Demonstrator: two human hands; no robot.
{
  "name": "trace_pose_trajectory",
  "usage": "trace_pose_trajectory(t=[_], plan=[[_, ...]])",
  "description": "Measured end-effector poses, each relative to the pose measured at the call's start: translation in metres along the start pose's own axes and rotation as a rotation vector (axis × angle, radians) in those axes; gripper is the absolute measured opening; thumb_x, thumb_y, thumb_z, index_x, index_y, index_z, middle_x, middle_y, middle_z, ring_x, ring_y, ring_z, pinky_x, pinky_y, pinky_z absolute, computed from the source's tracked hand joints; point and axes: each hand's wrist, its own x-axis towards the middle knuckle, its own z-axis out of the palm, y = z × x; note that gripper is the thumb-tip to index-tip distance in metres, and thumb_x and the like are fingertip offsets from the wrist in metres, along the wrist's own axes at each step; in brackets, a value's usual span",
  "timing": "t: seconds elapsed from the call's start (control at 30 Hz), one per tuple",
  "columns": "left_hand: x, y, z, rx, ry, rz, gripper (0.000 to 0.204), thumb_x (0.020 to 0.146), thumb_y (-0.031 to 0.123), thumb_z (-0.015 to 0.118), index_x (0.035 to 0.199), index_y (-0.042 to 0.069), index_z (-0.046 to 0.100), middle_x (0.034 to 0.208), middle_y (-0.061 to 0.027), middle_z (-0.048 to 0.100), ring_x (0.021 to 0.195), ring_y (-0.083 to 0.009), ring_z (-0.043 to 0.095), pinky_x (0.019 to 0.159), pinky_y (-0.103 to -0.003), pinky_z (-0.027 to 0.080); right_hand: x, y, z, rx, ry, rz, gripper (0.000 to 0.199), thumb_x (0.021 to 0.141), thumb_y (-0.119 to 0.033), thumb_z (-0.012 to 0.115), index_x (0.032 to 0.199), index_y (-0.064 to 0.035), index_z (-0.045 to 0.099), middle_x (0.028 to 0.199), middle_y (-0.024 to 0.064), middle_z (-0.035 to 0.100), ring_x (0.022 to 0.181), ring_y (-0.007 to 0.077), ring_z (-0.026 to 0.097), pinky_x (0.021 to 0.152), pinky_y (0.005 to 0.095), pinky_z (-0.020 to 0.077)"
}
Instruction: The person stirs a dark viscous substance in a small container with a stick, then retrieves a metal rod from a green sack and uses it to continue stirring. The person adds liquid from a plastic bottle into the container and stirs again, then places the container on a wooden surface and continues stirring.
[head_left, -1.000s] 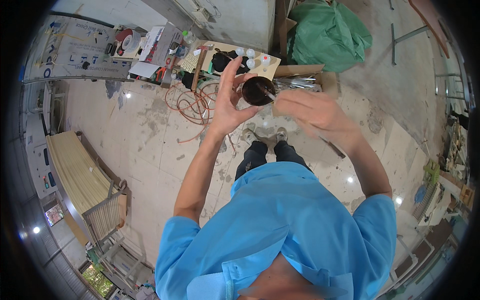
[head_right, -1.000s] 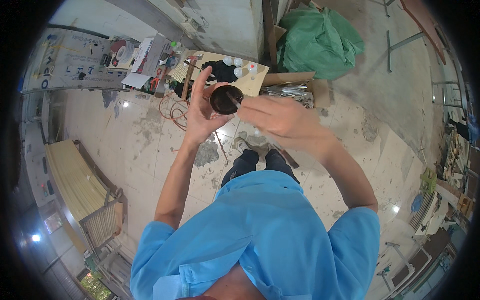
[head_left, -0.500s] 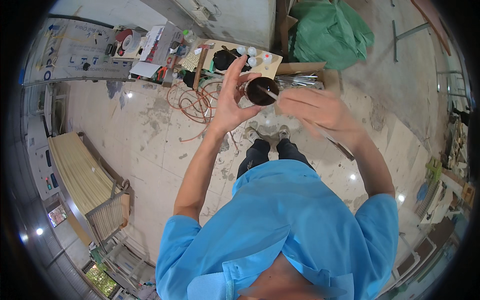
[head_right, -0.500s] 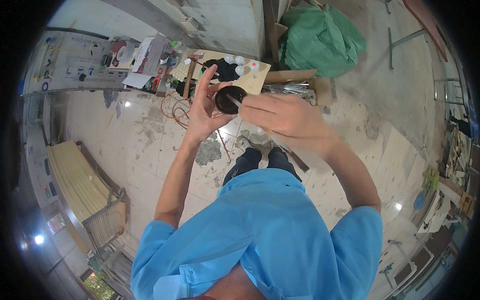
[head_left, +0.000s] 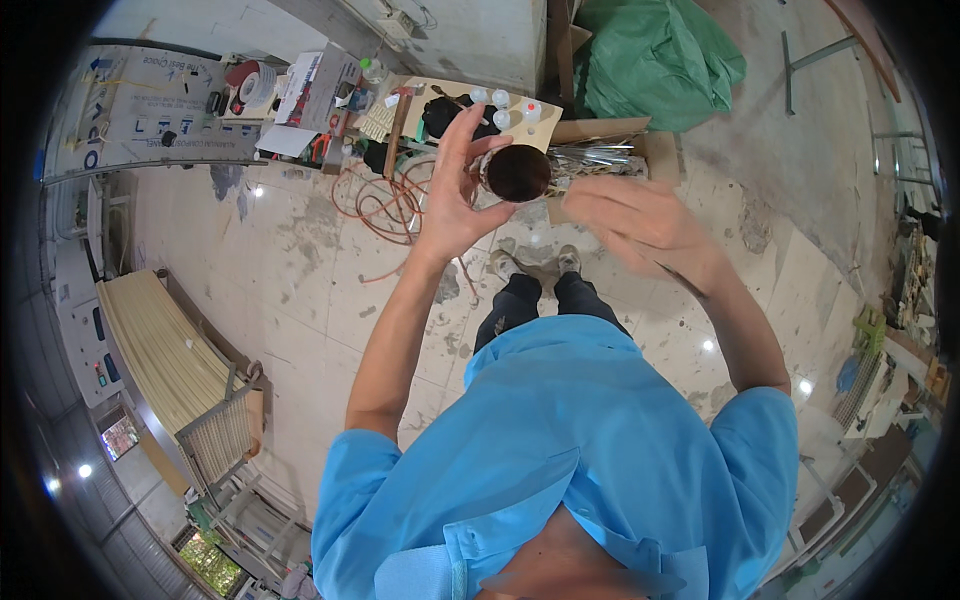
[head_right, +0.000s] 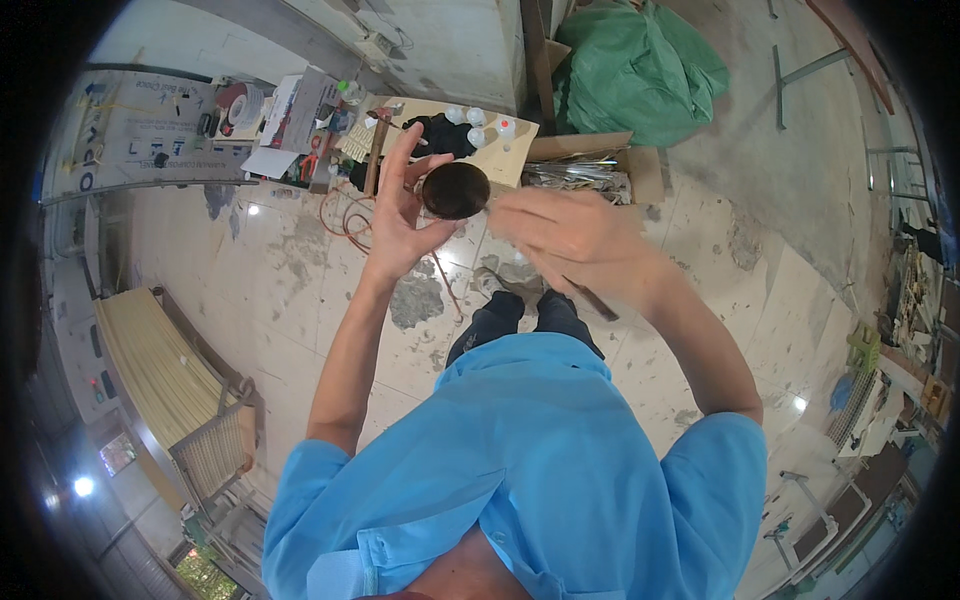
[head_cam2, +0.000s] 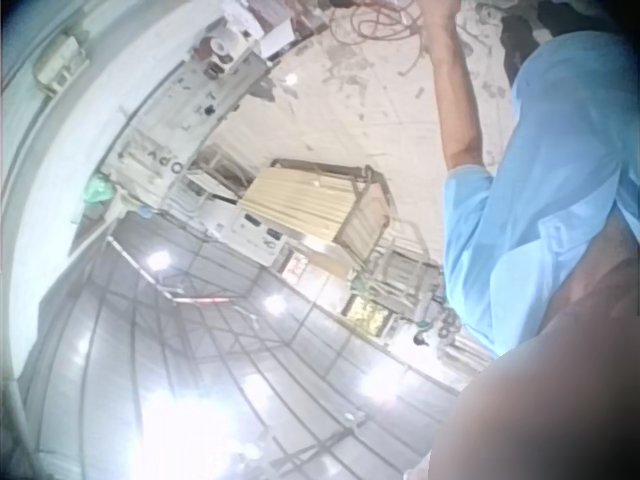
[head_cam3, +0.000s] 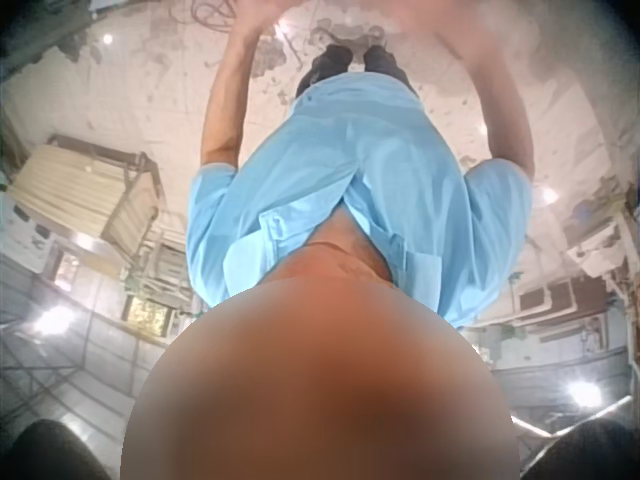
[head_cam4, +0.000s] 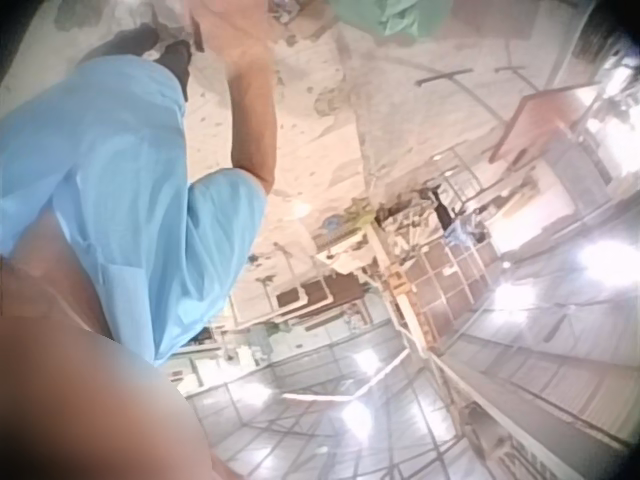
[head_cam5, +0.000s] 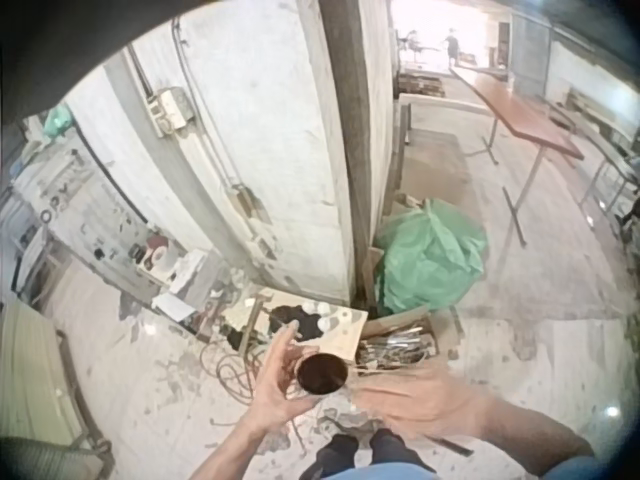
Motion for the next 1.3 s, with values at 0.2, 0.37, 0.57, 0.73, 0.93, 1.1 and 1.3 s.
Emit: trace_pose_trajectory(t=[0.2, 0.37, 0.57, 0.73, 0.93, 1.1, 1.3], plan=[[0.000, 0.005, 0.003, -0.119, 0.003, -0.020, 0.122, 0.065, -0.014, 0.083, 0.171, 0.007, 0.027, 0.171, -0.0073, 0.030, 0.145, -0.0274, 0.053, 0.114, -0.043, 0.056, 0.005, -0.004, 0.008, 0.043, 0.143, -0.034, 0.031, 0.085, 0.006, 0.073, 0.115, -0.0011, 0.075, 0.118, 0.0142, 0.075, 0.098, 0.0315, 0.076, 0.082, 0.0369, 0.0633], [0.000, 0.012, 0.002, -0.112, 0.005, -0.030, 0.124, 0.063, -0.014, 0.084, 0.171, 0.007, 0.027, 0.171, -0.0069, 0.030, 0.144, -0.0277, 0.054, 0.116, -0.043, 0.053, 0.002, 0.000, 0.008, 0.121, 0.000, -0.158, 0.030, 0.085, 0.006, 0.073, 0.115, -0.0012, 0.075, 0.119, 0.0142, 0.075, 0.098, 0.0312, 0.076, 0.082, 0.0379, 0.0636], [0.000, 0.010, 0.001, -0.025, -0.036, -0.030, 0.124, 0.063, -0.012, 0.086, 0.171, 0.007, 0.027, 0.169, -0.0084, 0.032, 0.143, -0.0283, 0.055, 0.116, -0.043, 0.053, -0.002, -0.002, -0.006, 0.175, -0.057, 0.081, 0.029, 0.086, 0.004, 0.075, 0.115, -0.0020, 0.075, 0.121, 0.0131, 0.074, 0.099, 0.0310, 0.075, 0.083, 0.0391, 0.0629], [0.001, 0.013, -0.009, 0.175, -0.078, 0.042, 0.121, 0.066, -0.010, 0.085, 0.171, 0.009, 0.028, 0.171, -0.0089, 0.029, 0.144, -0.0290, 0.056, 0.117, -0.045, 0.052, -0.004, -0.010, -0.005, 0.069, -0.016, -0.024, 0.033, 0.085, 0.003, 0.075, 0.117, -0.0040, 0.074, 0.121, 0.0115, 0.073, 0.093, 0.0292, 0.074, 0.077, 0.0377, 0.0614], [0.001, 0.009, -0.016, 0.304, -0.120, 0.174, 0.118, 0.069, -0.009, 0.084, 0.171, 0.012, 0.029, 0.173, -0.0098, 0.025, 0.141, -0.0303, 0.059, 0.117, -0.046, 0.051, -0.010, -0.019, 0.007, -0.005, 0.151, 0.070, 0.023, 0.091, 0.002, 0.073, 0.113, -0.0025, 0.075, 0.116, 0.0135, 0.074, 0.093, 0.0303, 0.074, 0.081, 0.0368, 0.0610], [-0.002, 0.004, -0.016, 0.340, -0.090, 0.233, 0.116, 0.072, -0.009, 0.084, 0.172, 0.010, 0.028, 0.173, -0.0106, 0.026, 0.141, -0.0295, 0.060, 0.116, -0.046, 0.052, -0.026, -0.024, 0.027, 0.204, 0.269, 0.273, 0.015, 0.102, -0.003, 0.068, 0.114, 0.0025, 0.074, 0.112, 0.0162, 0.077, 0.090, 0.0254, 0.077, 0.081, 0.0350, 0.0607], [0.004, -0.001, -0.007, 0.411, -0.138, 0.282, 0.114, 0.071, -0.010, 0.083, 0.171, 0.008, 0.030, 0.172, -0.0136, 0.030, 0.138, -0.0298, 0.062, 0.115, -0.044, 0.053, -0.049, -0.024, 0.062, 0.754, 0.646, 0.626, 0.018, 0.109, -0.009, 0.064, 0.115, 0.0064, 0.073, 0.104, 0.0153, 0.076, 0.092, 0.0225, 0.078, 0.079, 0.0334, 0.0627]])
